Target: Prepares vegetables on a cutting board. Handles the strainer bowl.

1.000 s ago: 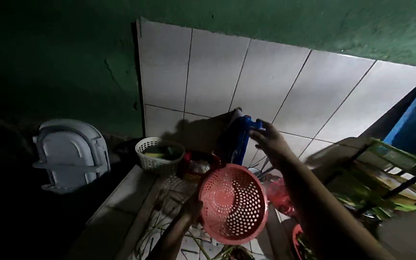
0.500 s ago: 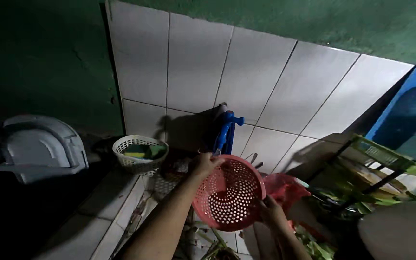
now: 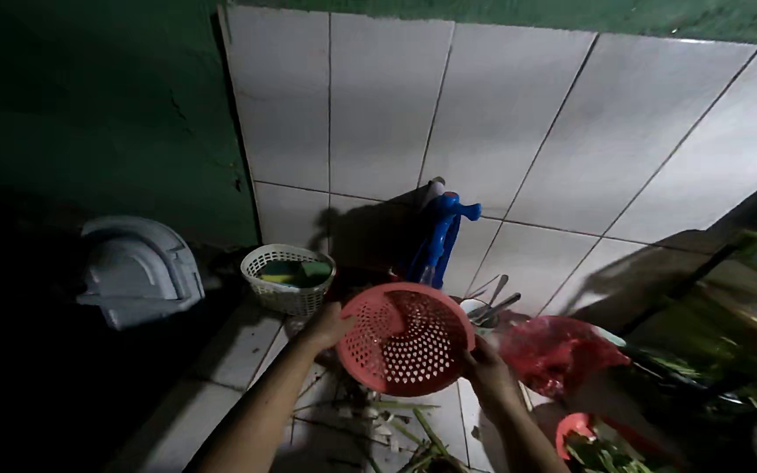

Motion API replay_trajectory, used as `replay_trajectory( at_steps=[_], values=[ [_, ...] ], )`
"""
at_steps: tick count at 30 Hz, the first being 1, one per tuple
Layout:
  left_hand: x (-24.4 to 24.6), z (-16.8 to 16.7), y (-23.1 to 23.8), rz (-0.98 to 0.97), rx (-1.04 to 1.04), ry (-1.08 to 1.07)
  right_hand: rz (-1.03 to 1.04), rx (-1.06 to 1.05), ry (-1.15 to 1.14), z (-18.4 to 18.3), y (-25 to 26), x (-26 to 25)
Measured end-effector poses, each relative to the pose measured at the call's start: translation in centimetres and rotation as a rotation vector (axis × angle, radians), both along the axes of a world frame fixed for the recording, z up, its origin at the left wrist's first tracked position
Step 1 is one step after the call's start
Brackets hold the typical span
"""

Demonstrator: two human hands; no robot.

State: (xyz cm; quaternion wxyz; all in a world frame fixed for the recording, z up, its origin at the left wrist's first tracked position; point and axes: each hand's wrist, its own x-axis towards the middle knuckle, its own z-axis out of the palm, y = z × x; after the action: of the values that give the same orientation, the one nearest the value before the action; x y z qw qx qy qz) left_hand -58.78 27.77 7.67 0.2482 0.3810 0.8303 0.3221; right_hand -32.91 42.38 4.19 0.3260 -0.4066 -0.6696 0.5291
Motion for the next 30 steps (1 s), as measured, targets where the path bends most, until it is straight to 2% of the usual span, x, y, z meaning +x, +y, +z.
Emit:
replay_trajectory(
  at_steps=[3,7,10,12,16,20,24,27,30],
  values=[
    [0.2,-0.9,-0.8,0.089,0.024,-0.024,0.013,0.229,0.007,4.2,0.1,-1.3],
    [3.1,0.2,0.9,0.070,-0.047,0.003,0.015,0.484,0.094,12.8,-0.1,-2.8],
    [4.7,1.3,2.8,-0.050,-0.046,0.044,0.080,0.533,-0.011,18.3,-1.3,-4.2],
    [5.1,1.9,3.2,-0.150,-0.068,0.133,0.122,0.513,-0.125,20.1,-1.8,-4.8],
    [4.6,3.0,2.3,-0.168,-0.133,0.269,0.169,0.435,-0.141,21.2,-2.5,-4.4],
    [3.1,2.4,-1.0,-0.058,-0.028,0.318,0.190,0.406,-0.072,21.0,-2.8,-4.4],
    [2.9,3.0,-4.2,-0.003,0.041,0.315,0.165,0.405,-0.102,20.7,-4.8,-6.7],
    [3.2,3.6,-5.9,-0.019,0.041,0.370,0.149,0.429,-0.140,20.5,-5.8,-8.2],
    [3.5,3.9,-6.8,-0.057,0.006,0.417,0.170,0.381,-0.108,19.9,-5.7,-7.0]
  ],
)
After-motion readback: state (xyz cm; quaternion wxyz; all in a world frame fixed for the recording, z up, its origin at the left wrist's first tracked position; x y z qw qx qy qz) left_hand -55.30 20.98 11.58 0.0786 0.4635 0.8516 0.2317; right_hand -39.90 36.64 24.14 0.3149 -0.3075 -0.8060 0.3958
